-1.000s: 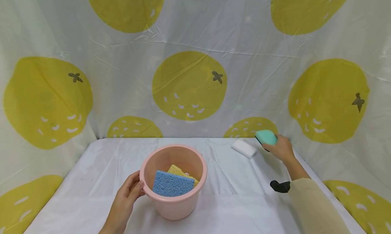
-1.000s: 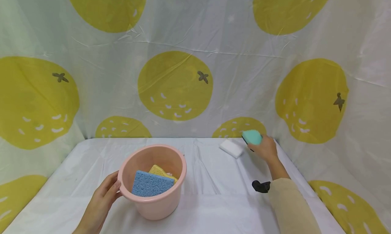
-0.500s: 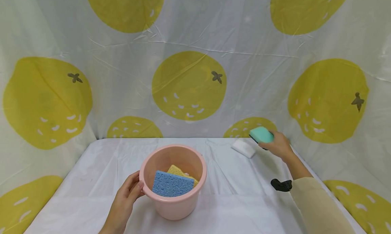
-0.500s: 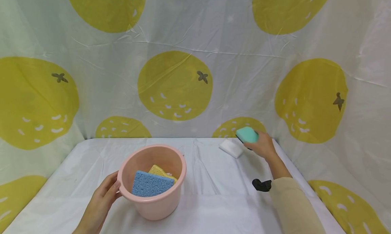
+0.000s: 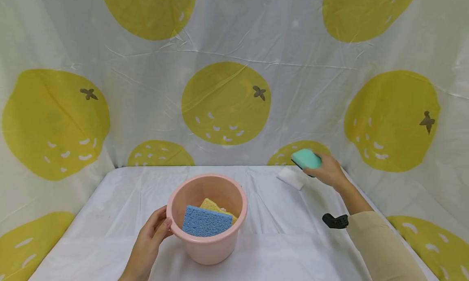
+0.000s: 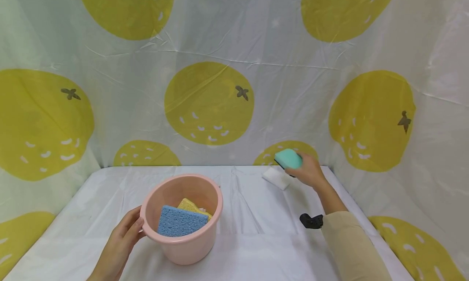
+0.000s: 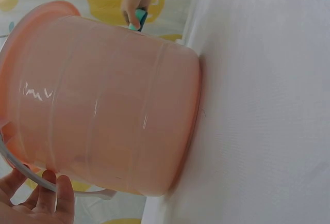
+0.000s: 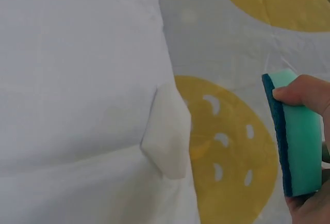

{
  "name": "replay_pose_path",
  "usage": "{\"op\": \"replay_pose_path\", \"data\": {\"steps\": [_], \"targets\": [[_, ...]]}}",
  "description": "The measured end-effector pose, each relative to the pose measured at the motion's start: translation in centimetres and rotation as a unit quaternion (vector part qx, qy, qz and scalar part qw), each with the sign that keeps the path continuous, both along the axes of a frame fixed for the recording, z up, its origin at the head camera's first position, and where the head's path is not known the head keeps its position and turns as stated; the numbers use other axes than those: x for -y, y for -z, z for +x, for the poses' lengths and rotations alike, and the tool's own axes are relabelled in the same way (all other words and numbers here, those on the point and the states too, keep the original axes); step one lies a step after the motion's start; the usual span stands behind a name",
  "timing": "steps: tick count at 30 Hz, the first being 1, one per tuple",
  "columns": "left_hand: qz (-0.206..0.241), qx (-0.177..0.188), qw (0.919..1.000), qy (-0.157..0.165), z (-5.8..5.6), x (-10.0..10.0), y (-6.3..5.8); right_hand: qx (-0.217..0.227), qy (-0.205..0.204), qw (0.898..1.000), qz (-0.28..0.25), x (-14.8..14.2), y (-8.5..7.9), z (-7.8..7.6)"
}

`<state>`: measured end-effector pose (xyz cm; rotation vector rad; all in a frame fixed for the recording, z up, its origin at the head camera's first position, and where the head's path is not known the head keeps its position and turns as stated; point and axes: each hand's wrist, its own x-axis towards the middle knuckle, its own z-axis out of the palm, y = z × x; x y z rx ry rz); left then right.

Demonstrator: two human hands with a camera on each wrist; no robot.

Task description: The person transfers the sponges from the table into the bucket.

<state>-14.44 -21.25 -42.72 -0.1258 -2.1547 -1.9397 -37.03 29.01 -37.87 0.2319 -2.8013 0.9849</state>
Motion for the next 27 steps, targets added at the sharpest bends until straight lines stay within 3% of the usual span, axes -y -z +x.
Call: {"op": "replay_pose_path", "data": {"steps": [8, 27], "targets": [[0.001, -0.003, 1.0000, -0.001, 0.0, 0.0, 0.0, -0.026, -0.016, 1.000, 0.004, 0.9, -0.3, -0.1], [0.005, 0.012, 0.9999, -0.002, 0.0, -0.1, 0.0, -0.042, -0.054, 0.998, 0.011, 4.3, -2.2, 1.2]]}}
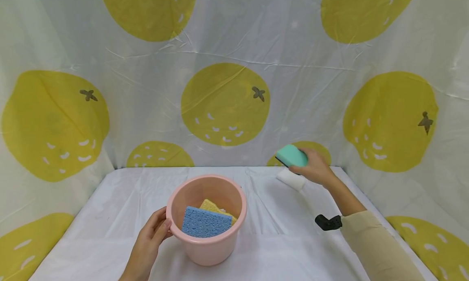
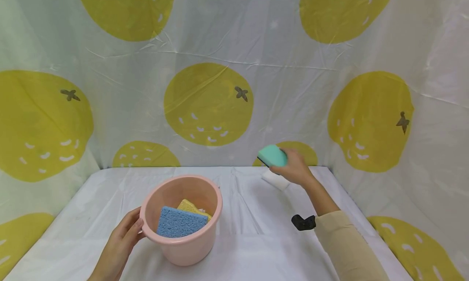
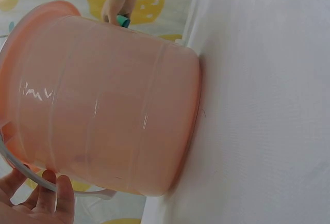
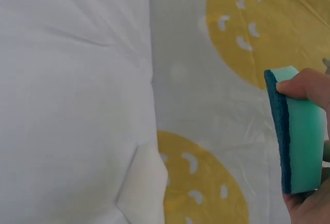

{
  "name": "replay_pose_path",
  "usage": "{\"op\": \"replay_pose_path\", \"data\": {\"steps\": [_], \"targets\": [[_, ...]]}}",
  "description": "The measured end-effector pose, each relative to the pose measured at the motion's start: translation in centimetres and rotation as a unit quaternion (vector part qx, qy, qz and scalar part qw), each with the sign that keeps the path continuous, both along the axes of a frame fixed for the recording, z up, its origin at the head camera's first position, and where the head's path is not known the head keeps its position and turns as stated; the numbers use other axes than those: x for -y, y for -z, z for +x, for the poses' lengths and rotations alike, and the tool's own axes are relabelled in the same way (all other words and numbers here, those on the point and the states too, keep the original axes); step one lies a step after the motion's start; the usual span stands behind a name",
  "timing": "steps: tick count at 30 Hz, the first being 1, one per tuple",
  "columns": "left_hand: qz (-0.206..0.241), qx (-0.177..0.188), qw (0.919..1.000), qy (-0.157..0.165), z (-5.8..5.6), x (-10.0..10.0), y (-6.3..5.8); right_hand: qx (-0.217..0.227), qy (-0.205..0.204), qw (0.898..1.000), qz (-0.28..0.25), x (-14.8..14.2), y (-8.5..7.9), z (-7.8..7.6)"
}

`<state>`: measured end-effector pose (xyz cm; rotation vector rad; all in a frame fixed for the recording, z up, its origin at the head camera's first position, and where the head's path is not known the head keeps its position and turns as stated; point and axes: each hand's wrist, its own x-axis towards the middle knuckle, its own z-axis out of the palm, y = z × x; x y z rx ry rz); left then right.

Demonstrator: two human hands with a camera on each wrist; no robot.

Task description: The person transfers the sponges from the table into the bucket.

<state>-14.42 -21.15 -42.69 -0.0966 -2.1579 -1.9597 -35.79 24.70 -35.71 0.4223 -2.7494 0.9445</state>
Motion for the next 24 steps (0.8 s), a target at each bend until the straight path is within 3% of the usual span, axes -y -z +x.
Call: {"op": "replay_pose_path", "data": {"steps": [24], "targets": [[0.001, 0.006, 1.0000, -0.007, 0.0, -0.2, 0.0, -0.069, -0.059, 0.996, 0.020, 4.5, -2.0, 2.0]]}}
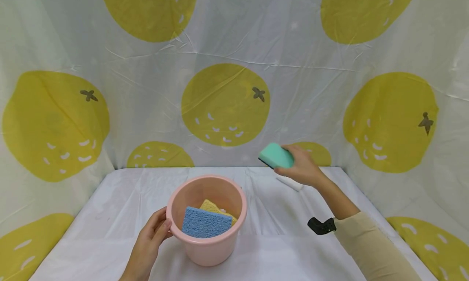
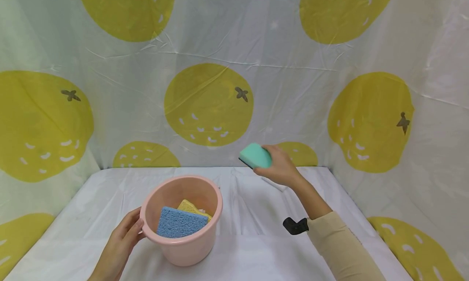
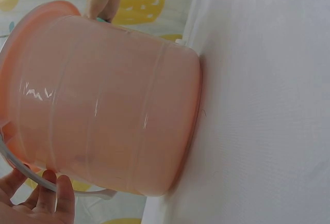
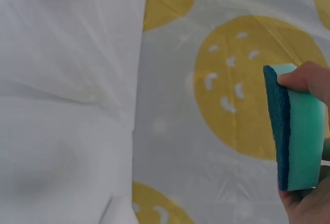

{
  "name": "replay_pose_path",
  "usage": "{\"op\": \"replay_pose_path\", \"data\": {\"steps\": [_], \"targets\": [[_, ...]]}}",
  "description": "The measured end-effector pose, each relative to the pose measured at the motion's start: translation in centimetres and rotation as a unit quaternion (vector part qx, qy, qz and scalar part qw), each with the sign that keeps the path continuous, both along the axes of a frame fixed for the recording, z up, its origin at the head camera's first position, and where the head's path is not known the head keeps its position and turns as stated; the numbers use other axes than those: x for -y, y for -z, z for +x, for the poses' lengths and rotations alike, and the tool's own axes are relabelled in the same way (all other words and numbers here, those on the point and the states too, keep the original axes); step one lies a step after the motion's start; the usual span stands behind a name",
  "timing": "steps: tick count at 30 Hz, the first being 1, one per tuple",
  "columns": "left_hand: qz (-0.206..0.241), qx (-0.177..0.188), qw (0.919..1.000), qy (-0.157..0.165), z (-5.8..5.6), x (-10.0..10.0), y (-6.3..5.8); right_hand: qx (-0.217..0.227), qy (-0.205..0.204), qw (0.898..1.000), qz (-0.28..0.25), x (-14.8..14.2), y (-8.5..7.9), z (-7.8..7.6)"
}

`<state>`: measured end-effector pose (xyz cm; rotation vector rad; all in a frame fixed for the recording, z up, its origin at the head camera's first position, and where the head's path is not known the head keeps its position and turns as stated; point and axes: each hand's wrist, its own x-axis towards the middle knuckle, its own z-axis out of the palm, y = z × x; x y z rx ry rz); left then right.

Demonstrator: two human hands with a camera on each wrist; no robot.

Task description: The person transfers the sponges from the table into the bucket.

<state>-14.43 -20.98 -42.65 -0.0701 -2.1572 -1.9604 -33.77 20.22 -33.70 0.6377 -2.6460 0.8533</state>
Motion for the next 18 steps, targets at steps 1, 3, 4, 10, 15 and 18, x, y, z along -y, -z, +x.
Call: {"op": "replay_pose_path", "data": {"steps": [1, 3, 4, 10, 15, 18], "targets": [[0.000, 0.001, 1.0000, -0.001, 0.0, 0.0, 0.0, -0.001, -0.003, 1.000, 0.001, 0.2, 0.0, 0.1], [-0.001, 0.002, 1.0000, -0.001, 0.0, 0.0, 0.0, -0.004, -0.007, 1.000, 0.003, 0.5, -0.1, 0.3], [-0.001, 0.001, 1.0000, -0.001, 0.0, 0.0, 0.0, -0.005, -0.008, 1.000, 0.004, 0.7, -0.2, 0.4], [-0.002, -0.003, 1.0000, 0.000, 0.0, 0.0, 0.1, -0.008, -0.021, 1.000, 0.014, 1.7, -0.6, 1.0], [-0.002, -0.007, 1.0000, 0.000, 0.0, 0.0, 0.1, -0.013, -0.037, 0.999, 0.019, 2.5, -0.8, 1.5], [-0.003, -0.009, 1.0000, 0.001, 0.0, 0.0, 0.1, -0.016, -0.046, 0.999, 0.020, 3.0, -0.9, 1.8]]}}
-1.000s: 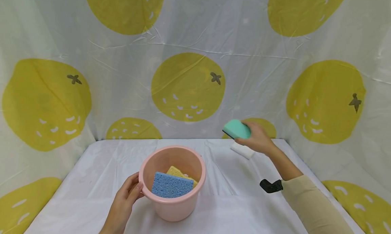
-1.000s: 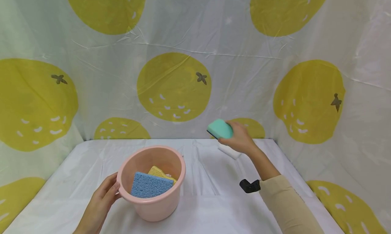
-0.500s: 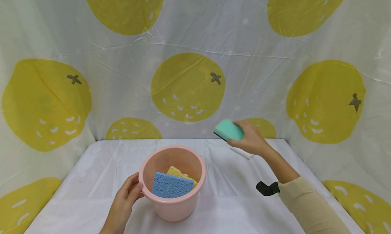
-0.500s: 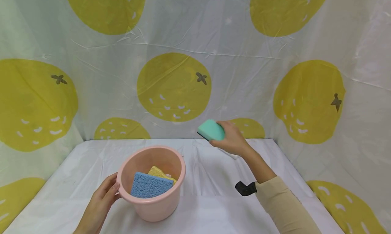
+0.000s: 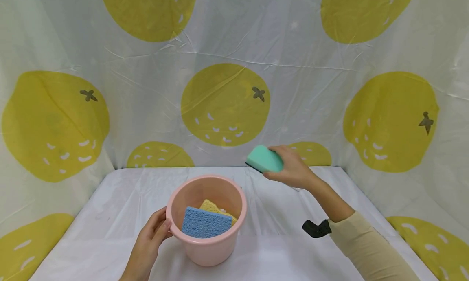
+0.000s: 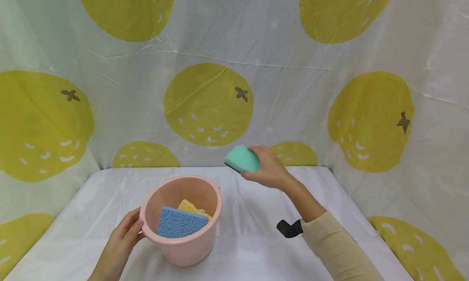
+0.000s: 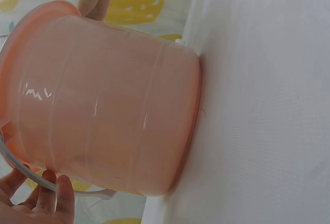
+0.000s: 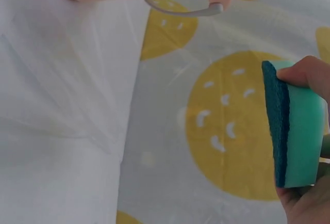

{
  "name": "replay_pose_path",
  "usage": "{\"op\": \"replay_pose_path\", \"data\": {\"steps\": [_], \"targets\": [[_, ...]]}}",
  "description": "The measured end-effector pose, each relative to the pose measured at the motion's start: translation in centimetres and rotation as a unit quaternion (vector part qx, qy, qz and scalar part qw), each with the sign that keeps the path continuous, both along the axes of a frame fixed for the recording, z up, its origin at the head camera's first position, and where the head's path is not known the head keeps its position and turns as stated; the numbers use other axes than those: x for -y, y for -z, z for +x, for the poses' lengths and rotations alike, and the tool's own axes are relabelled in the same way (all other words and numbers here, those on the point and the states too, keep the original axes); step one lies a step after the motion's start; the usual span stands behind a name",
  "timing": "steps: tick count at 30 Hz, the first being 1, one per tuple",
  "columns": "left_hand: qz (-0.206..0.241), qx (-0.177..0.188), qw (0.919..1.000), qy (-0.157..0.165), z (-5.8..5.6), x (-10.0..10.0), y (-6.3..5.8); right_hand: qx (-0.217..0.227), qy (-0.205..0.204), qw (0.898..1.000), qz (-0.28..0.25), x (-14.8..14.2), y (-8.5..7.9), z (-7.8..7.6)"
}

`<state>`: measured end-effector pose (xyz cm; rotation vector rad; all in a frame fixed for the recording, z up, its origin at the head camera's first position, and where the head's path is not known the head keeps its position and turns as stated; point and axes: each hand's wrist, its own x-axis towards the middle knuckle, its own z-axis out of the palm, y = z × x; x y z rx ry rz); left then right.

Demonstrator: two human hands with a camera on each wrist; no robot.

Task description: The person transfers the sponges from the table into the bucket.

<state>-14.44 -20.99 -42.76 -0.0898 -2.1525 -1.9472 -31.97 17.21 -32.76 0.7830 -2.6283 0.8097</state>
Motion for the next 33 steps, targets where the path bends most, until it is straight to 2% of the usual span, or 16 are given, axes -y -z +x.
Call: {"op": "replay_pose_path", "data": {"steps": [15, 23, 28, 33], "targets": [[-0.001, 0.005, 1.0000, 0.000, 0.1, 0.0, -0.1, -0.007, -0.052, 0.999, 0.002, 2.8, -1.1, 2.0], [-0.006, -0.005, 1.0000, 0.003, 0.0, 0.1, -0.2, -0.013, -0.088, 0.996, 0.009, 4.3, -1.8, 3.0], [-0.003, -0.002, 1.0000, 0.003, 0.0, 0.1, -0.2, -0.013, -0.120, 0.993, 0.010, 5.2, -1.9, 3.4], [-0.002, 0.002, 1.0000, 0.002, 0.0, 0.1, -0.1, -0.008, -0.134, 0.991, 0.021, 6.0, -1.9, 3.7]]}}
